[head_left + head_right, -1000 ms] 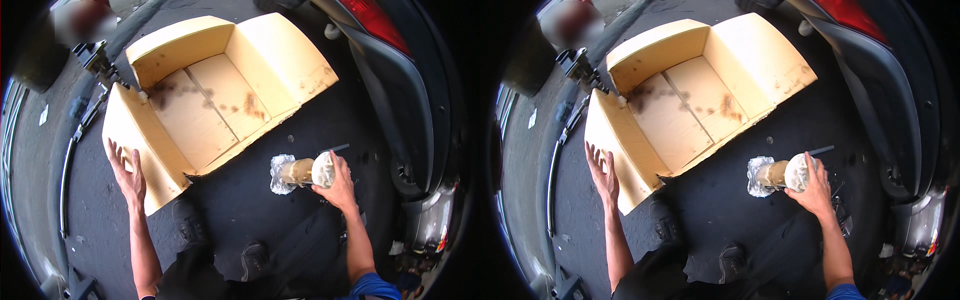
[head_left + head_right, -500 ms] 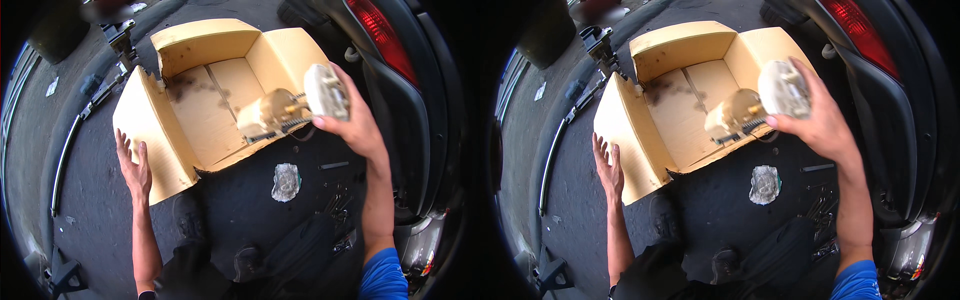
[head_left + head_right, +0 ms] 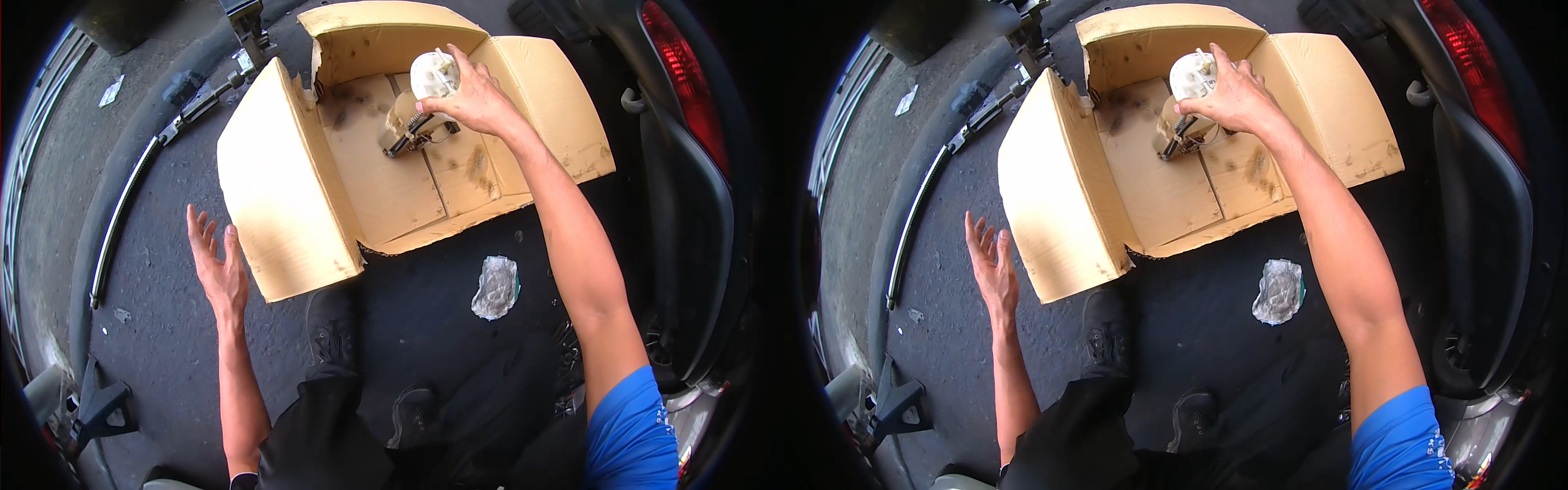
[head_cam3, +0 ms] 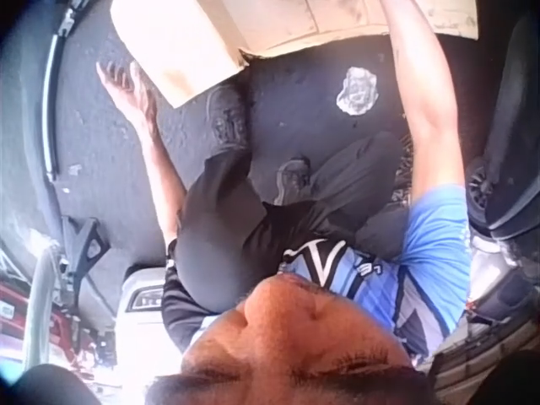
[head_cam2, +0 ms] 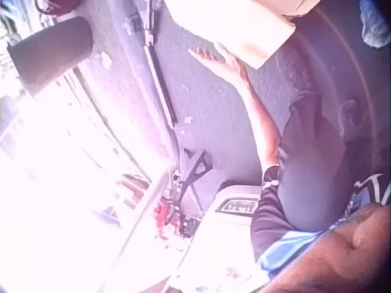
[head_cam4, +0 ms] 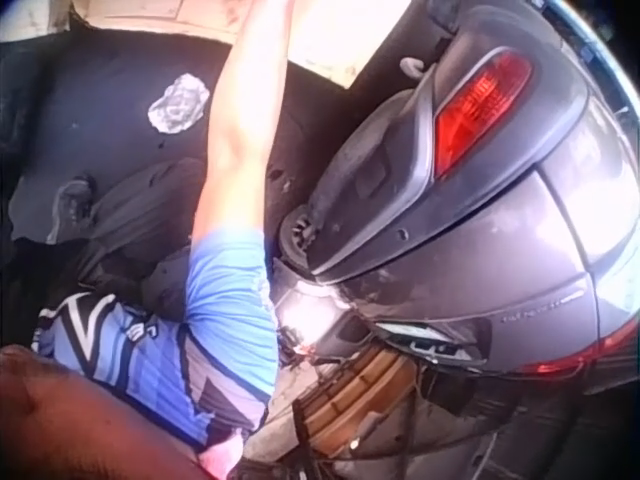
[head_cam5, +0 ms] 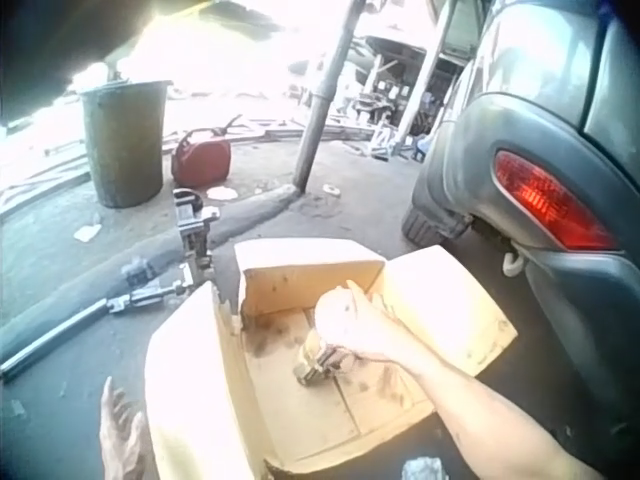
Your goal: Repairing or inspecting a fuel pump assembly in an auto repair shop.
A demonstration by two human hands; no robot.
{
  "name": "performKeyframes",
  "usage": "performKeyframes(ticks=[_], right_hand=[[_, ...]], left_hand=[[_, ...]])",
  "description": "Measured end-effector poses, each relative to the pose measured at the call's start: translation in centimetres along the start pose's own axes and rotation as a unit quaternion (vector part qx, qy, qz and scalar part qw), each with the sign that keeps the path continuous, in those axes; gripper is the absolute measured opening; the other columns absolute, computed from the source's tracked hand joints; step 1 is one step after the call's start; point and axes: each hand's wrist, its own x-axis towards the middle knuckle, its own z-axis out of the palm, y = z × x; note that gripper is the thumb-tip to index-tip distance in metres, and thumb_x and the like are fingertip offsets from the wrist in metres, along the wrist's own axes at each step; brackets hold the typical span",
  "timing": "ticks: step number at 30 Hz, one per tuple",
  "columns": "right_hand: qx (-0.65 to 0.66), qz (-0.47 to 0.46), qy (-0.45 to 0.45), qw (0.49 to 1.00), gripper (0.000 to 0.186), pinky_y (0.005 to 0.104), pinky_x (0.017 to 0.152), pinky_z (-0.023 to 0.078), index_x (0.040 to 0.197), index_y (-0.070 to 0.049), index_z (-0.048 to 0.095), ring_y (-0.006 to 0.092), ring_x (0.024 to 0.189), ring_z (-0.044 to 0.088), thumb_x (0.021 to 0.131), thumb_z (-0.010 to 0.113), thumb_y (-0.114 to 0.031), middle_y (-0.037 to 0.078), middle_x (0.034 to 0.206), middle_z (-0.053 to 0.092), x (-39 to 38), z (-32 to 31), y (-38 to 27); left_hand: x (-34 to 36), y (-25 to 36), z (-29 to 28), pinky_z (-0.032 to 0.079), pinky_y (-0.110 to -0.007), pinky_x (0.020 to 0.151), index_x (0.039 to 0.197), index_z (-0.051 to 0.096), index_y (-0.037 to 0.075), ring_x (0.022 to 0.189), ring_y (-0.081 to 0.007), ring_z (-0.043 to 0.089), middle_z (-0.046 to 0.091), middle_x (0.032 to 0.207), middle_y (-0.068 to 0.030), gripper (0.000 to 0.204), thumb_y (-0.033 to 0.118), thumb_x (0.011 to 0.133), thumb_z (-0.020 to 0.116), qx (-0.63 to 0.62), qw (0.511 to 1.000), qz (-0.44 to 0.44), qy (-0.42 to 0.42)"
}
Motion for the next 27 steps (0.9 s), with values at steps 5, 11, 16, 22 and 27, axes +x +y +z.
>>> performKeyframes(ticks=[5,11,16,22,27], right_hand=[[-0.007,0.036,-0.025,0.999,0.141,0.0566,0.120,0.045,0.172,-0.012,0.022,0.0557,0.145,0.046,0.066,0.088,-0.076,0.039,0.156,0.041,-0.6,1.1,-0.9],[0.054,-0.039,0.096,0.993,0.126,0.0542,0.123,0.042,0.170,-0.004,0.025,0.0551,0.150,0.041,0.080,0.084,-0.069,0.041,0.159,0.037,-4.8,-1.0,1.1],[0.049,-0.042,0.155,0.986,0.065,0.0513,0.122,0.041,0.153,-0.002,0.053,0.0492,0.144,0.047,0.100,0.073,-0.035,0.033,0.153,0.049,-17.8,-2.4,5.9],[0.106,0.340,0.240,0.903,0.030,0.0436,0.110,0.050,0.124,-0.003,0.072,0.0374,0.127,0.064,0.108,0.061,-0.026,0.017,0.137,0.067,-44.9,1.6,20.0],[0.133,0.637,0.133,0.748,0.035,0.0502,0.114,0.046,0.129,-0.007,0.068,0.0417,0.132,0.059,0.102,0.068,-0.029,0.019,0.128,0.067,-66.9,9.7,19.6]], left_hand=[[-0.5,-0.8,-1.1,0.043,-0.060,0.122,0.172,0.027,0.021,0.149,-0.0440,0.048,0.042,0.166,-0.0249,0.075,0.036,0.109,0.064,-0.006,1.000,-0.026,0.008],[-2.0,0.3,0.7,0.042,-0.060,0.122,0.172,0.028,0.020,0.149,-0.0452,0.047,0.041,0.166,-0.0262,0.074,0.035,0.109,0.064,0.006,0.999,-0.015,-0.034],[-6.2,-1.1,-2.5,0.045,-0.052,0.120,0.170,0.031,0.014,0.145,-0.0415,0.052,0.045,0.164,-0.0258,0.069,0.029,0.111,0.063,-0.038,0.998,0.001,-0.049],[-3.1,-3.5,-9.9,0.053,-0.051,0.107,0.156,0.049,0.001,0.126,-0.0383,0.067,0.065,0.142,-0.0249,0.058,0.034,0.111,0.062,-0.001,0.998,-0.056,-0.001],[-3.6,15.0,-4.5,0.056,-0.046,0.101,0.149,0.056,-0.003,0.120,-0.0349,0.070,0.068,0.138,-0.0221,0.053,0.034,0.112,0.060,0.016,0.996,0.030,-0.085]])
